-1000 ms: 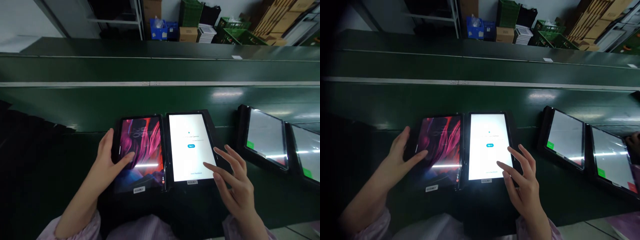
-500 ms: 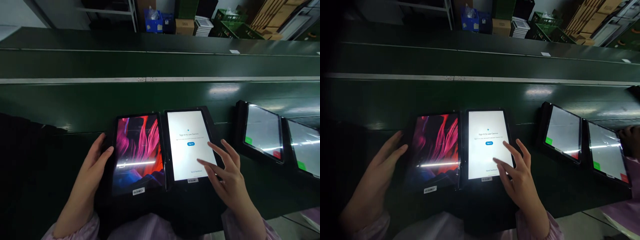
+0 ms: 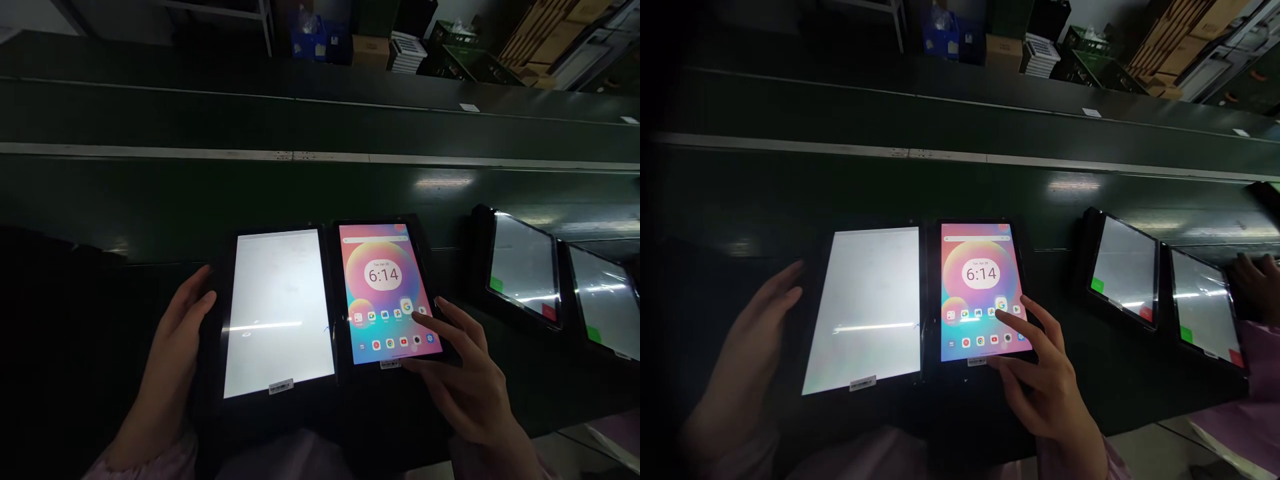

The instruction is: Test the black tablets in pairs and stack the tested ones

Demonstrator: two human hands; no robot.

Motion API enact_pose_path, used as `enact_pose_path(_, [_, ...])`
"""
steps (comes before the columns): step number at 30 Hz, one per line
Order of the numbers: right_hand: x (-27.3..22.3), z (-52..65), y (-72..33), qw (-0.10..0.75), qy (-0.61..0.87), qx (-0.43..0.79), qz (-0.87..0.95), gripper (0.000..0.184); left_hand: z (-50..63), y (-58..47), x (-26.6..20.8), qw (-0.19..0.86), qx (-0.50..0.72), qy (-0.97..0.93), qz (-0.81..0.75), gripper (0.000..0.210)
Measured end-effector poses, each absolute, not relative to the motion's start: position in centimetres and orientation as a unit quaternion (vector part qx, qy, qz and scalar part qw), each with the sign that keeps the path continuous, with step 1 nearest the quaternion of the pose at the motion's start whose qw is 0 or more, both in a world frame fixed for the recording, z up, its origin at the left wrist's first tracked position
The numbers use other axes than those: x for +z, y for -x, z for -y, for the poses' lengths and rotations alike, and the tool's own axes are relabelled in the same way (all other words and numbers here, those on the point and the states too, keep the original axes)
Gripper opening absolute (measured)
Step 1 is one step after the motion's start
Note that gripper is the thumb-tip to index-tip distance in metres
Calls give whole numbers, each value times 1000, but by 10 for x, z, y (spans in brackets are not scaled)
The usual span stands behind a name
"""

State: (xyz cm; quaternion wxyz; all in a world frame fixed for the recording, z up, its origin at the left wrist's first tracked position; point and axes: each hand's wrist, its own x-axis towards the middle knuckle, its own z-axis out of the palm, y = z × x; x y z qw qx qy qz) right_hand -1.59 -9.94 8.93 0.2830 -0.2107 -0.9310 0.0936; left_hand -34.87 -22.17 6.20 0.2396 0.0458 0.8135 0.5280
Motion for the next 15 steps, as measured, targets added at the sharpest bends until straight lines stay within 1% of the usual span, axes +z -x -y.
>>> enact_pose_path(7, [83,97,17,269,224,88,933,32,224,352,54,271,549,-21,-790,43])
enact_pose_path(11, [71,93,16,287,282,51,914,27,221,350,57,271,546,-18,-793,43])
enact_pose_path(15, [64,93,18,300,308,52,901,26,221,349,60,267,542,-17,-797,42])
